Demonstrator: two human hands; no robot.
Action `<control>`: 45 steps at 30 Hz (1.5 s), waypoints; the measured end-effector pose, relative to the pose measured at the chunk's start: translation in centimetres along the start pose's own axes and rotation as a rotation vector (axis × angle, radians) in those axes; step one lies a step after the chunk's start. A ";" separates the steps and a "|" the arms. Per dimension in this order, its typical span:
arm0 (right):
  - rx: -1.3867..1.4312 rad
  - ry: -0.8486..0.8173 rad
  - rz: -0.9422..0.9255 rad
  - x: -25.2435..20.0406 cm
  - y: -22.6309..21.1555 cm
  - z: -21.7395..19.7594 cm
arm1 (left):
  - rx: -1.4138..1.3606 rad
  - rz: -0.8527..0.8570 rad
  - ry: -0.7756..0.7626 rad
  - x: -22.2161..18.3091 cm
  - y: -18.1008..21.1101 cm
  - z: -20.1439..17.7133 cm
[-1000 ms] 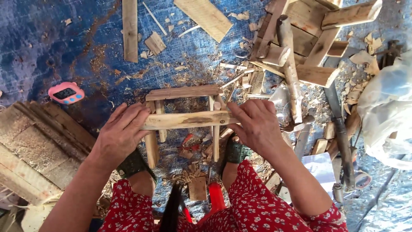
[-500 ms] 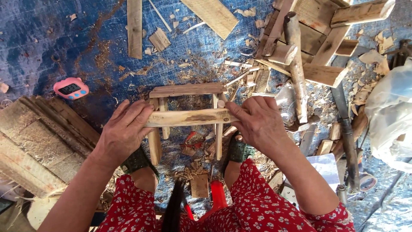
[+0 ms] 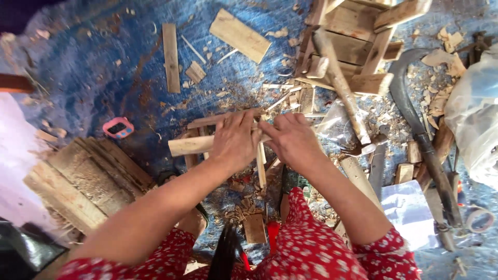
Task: Assembling a small wooden structure using a hammer and nails on a floor-based workspace.
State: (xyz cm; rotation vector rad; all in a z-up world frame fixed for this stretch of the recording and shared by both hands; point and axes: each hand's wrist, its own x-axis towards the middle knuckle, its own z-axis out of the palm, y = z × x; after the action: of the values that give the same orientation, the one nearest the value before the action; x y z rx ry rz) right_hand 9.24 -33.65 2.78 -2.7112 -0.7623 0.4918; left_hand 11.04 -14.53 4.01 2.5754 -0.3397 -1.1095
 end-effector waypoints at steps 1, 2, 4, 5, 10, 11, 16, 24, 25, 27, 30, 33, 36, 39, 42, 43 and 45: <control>0.007 0.015 0.011 0.0 0.2 1.2 | 0.019 0.006 -0.001 -0.1 -0.1 0.4; 0.045 0.106 -0.023 0.0 0.5 2.4 | 0.099 0.022 0.071 -0.2 -0.2 0.8; 0.079 0.211 -0.031 -1.0 0.1 2.5 | 0.195 0.062 0.139 -0.1 -2.0 3.5; 0.149 0.311 -0.010 -2.2 -0.2 1.2 | 0.292 0.187 0.453 0.6 -3.3 5.8; 0.543 0.721 0.435 -14.4 6.0 3.9 | 0.679 0.390 0.888 2.4 -6.5 8.3; 0.479 0.710 0.599 -17.7 8.1 6.8 | 0.634 0.330 0.828 1.5 -5.5 7.1; 0.230 0.254 1.148 -34.6 14.1 23.5 | 0.710 0.297 0.779 2.3 -8.9 8.3; 0.320 -0.100 1.189 -38.7 13.5 29.8 | 0.599 0.276 0.847 1.4 -8.1 7.0; 0.327 -0.096 1.183 -40.5 13.1 31.3 | 0.608 0.273 0.849 1.5 -8.1 7.3; 0.195 0.206 1.229 -42.3 12.2 34.8 | 0.566 0.232 0.754 0.8 -9.0 6.9; 0.236 -0.046 1.386 -45.4 5.5 32.3 | 0.474 0.133 0.567 0.6 -6.4 5.9; 0.361 -0.253 1.431 -42.4 -2.1 26.8 | 0.409 0.264 0.778 -0.6 -2.2 4.2; 0.135 -0.267 1.352 -43.1 -4.7 30.4 | 0.428 0.255 0.756 -0.7 -2.2 4.2; 0.064 -0.103 1.305 -45.1 -7.5 31.1 | 0.424 0.278 0.838 -0.7 -1.7 4.2; 0.076 -0.142 1.313 -46.8 -8.1 33.7 | 0.453 0.259 0.823 0.0 -2.6 4.4; 0.067 -0.138 1.312 -46.4 -7.4 32.8 | 0.446 0.257 0.830 0.1 -2.7 4.5; 0.210 -0.203 1.385 -45.3 -5.7 30.8 | 0.419 0.282 0.845 0.5 -3.0 4.4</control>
State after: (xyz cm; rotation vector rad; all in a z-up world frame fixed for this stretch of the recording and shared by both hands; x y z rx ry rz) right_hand -41.79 -48.21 -11.93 -2.5717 1.2076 1.0021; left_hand 8.41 -12.82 -0.33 2.9274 -0.7289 0.2079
